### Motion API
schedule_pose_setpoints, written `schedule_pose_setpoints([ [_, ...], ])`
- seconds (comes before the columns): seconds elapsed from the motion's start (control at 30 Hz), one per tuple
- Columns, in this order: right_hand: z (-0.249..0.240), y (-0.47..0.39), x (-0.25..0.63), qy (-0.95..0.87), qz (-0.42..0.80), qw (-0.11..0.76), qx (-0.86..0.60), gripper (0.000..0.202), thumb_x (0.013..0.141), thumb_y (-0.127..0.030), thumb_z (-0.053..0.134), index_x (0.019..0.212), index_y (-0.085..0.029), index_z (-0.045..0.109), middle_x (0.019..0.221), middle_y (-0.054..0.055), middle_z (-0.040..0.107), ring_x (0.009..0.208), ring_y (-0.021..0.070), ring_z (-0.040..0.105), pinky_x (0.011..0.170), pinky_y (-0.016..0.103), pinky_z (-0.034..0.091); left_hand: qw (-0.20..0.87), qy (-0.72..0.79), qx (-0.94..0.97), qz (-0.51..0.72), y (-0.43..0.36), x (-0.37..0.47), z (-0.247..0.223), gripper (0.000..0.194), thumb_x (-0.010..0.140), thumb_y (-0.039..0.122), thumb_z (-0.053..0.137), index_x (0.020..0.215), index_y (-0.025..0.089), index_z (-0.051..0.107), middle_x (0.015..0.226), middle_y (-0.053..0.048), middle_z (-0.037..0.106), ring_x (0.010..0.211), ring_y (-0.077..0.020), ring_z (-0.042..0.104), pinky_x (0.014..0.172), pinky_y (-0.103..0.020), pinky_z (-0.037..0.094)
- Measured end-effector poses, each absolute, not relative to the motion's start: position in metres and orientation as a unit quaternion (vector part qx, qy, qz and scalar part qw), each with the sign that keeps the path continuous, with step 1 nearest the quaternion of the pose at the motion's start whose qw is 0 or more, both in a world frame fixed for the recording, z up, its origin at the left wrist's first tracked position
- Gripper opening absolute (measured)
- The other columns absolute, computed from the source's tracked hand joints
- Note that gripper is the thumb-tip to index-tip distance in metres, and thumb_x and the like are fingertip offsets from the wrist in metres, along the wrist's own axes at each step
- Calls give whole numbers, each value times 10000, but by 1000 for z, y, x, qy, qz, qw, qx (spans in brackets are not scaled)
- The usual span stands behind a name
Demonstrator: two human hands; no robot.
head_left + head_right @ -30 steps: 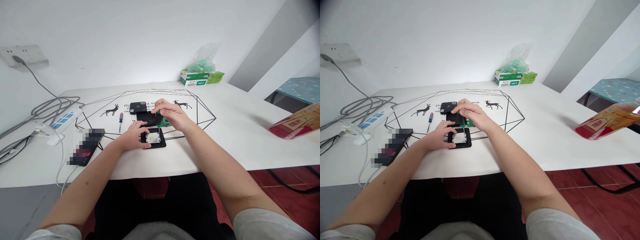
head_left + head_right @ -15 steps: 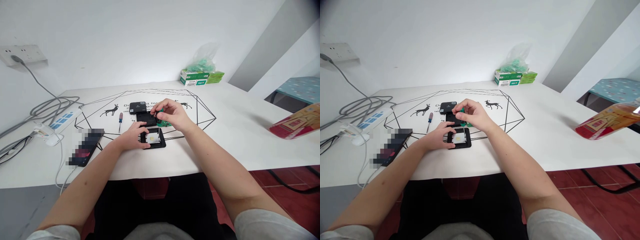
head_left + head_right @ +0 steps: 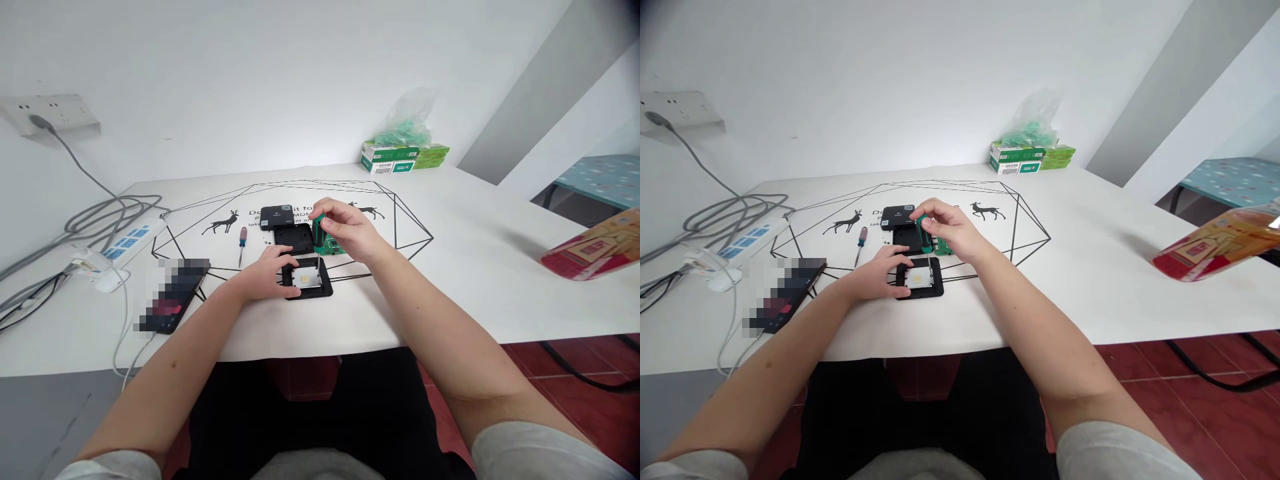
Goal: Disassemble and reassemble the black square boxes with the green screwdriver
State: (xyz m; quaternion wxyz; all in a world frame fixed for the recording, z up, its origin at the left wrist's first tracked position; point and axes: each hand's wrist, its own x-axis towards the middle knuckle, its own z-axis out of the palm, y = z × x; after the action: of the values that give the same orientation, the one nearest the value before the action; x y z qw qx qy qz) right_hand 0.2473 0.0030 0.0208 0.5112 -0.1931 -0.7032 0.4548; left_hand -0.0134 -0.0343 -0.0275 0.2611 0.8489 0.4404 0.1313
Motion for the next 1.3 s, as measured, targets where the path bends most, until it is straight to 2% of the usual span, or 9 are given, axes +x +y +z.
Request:
schedule_pose_setpoints([
  [0.13, 22, 3, 248, -687, 485, 510, -182, 308, 903, -560, 795, 934, -255, 766, 1081, 59, 729, 1027, 233, 657, 897, 409, 547, 262, 438, 849, 135, -33, -13, -28, 592, 786, 591, 884, 1263, 290, 704, 1697, -118, 410, 1617, -414, 295, 1292, -624, 358],
  [0.3, 23, -3, 245, -650, 538, 507, -180, 294, 921, -519, 778, 896, -244, 679, 1103, 65, 784, 968, 221, 710, 864, 404, 583, 261, 434, 851, 138, -33, -13, -27, 580, 780, 589, 885, 1246, 293, 707, 1691, -125, 420, 1611, -431, 295, 1277, -658, 359],
  [0.47, 20, -3, 239, -650, 517, 529, -175, 553, 742, -438, 972, 865, -262, 462, 1086, 41, 810, 873, 172, 736, 827, 350, 594, 264, 441, 848, 126, -33, -12, -26, 596, 789, 605, 872, 1264, 289, 698, 1689, -125, 404, 1616, -419, 283, 1282, -636, 364],
  [0.53, 19, -3, 237, -647, 525, 521, -187, 589, 759, -432, 959, 895, -275, 408, 1120, 41, 816, 877, 172, 757, 814, 343, 595, 266, 440, 848, 125, -34, -12, -25, 594, 792, 605, 869, 1265, 291, 694, 1687, -126, 402, 1616, -414, 283, 1278, -637, 368],
  [0.67, 17, -5, 237, -645, 530, 513, -199, 390, 886, -410, 803, 997, -288, 449, 1202, 42, 812, 990, 208, 781, 887, 395, 591, 268, 441, 848, 124, -34, -12, -24, 596, 783, 606, 873, 1257, 292, 694, 1688, -125, 403, 1618, -411, 280, 1279, -635, 369],
  [0.83, 18, -2, 240, -676, 463, 535, -205, 102, 888, -288, 633, 983, -266, 604, 1267, 48, 744, 1106, 239, 698, 1007, 477, 548, 273, 441, 846, 126, -33, -12, -24, 601, 780, 596, 874, 1265, 292, 690, 1694, -118, 403, 1618, -414, 280, 1266, -631, 392],
  [1.0, 20, 4, 247, -731, 305, 565, -231, 120, 897, -241, 597, 926, -266, 710, 1051, 51, 673, 1113, 266, 617, 1085, 514, 478, 274, 445, 844, 124, -33, -12, -24, 608, 768, 611, 878, 1254, 297, 691, 1691, -108, 401, 1615, -408, 292, 1266, -618, 408],
  [1.17, 18, 5, 246, -710, 330, 587, -207, 126, 943, -373, 697, 890, -261, 671, 1027, 46, 695, 1022, 235, 647, 971, 464, 544, 275, 445, 842, 128, -34, -11, -22, 585, 760, 590, 880, 1234, 301, 694, 1678, -105, 414, 1595, -421, 326, 1241, -631, 440],
  [1.3, 14, 3, 240, -679, 394, 589, -191, 431, 744, -405, 953, 893, -268, 572, 1030, 21, 734, 921, 188, 686, 890, 401, 607, 275, 444, 843, 131, -33, -12, -24, 589, 760, 581, 891, 1237, 296, 697, 1680, -110, 408, 1612, -408, 294, 1256, -613, 427],
])
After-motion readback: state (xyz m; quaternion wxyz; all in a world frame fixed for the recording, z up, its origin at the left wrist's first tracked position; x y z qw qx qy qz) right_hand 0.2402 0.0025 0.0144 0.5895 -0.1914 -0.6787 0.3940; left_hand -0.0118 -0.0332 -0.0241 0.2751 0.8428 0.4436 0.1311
